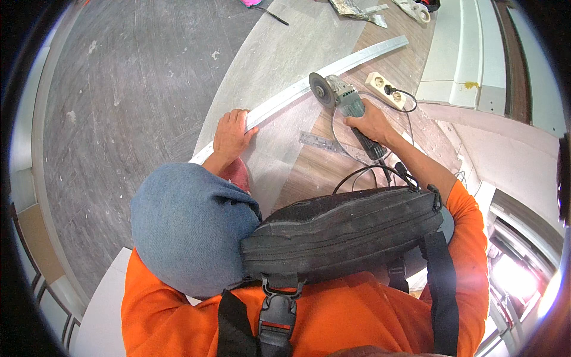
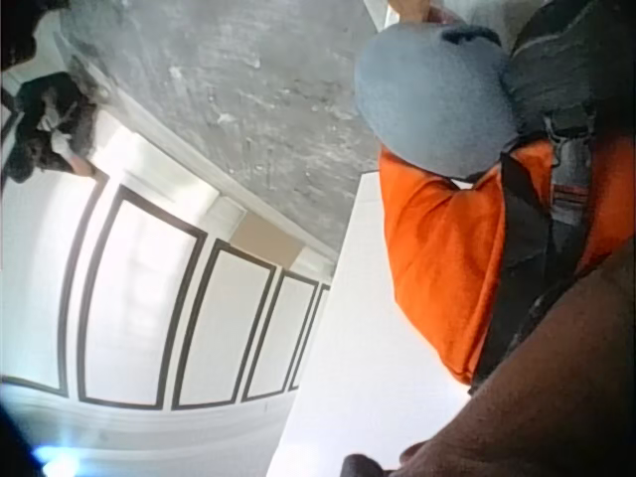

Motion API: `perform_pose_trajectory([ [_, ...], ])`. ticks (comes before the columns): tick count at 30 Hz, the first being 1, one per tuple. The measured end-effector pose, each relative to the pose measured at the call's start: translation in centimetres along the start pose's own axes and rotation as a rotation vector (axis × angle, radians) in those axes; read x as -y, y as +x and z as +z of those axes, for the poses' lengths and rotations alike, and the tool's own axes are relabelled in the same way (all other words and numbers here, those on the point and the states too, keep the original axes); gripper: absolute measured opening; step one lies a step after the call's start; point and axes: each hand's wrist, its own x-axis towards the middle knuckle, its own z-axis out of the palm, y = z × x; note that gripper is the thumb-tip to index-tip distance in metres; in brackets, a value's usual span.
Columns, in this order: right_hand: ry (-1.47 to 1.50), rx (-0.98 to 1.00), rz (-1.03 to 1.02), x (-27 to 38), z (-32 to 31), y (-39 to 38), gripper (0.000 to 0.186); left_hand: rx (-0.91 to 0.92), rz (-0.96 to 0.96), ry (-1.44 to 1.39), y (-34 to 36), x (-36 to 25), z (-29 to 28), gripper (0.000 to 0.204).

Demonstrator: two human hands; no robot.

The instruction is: The person marks a metal trim piece using a square and a pen, plugs an angle grinder into a power outlet, and uses the grinder to cut the metal trim on a work surface, producing sparks.

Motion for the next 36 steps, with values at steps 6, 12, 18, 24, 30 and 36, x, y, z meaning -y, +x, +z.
perform_pose_trajectory([
  [6,0.021,0.013,0.0,-0.2,0.1,0.2,0.076,0.001,-0.007,-0.026,0.1,0.0,-0.2,0.046],
  [12,0.015,0.018,0.0,-0.1,0.2,0.3,0.073,-0.015,0.003,0.016,0.1,0.2,0.4,0.051],
  [18,0.091,0.015,0.027,0.3,0.8,1.0,0.067,-0.02,-0.012,0.092,-0.1,0.2,0.7,0.052],
  [24,0.052,0.005,0.001,1.9,0.2,0.9,0.065,-0.005,0.007,0.115,-0.3,1.1,1.0,0.053],
  [30,0.056,0.014,-0.02,0.0,1.2,2.1,0.07,0.05,-0.03,0.125,-0.2,0.2,0.7,0.051],
  [36,0.062,0.031,-0.032,0.4,0.3,1.4,0.078,0.035,-0.045,0.073,0.1,0.0,0.7,0.049],
])
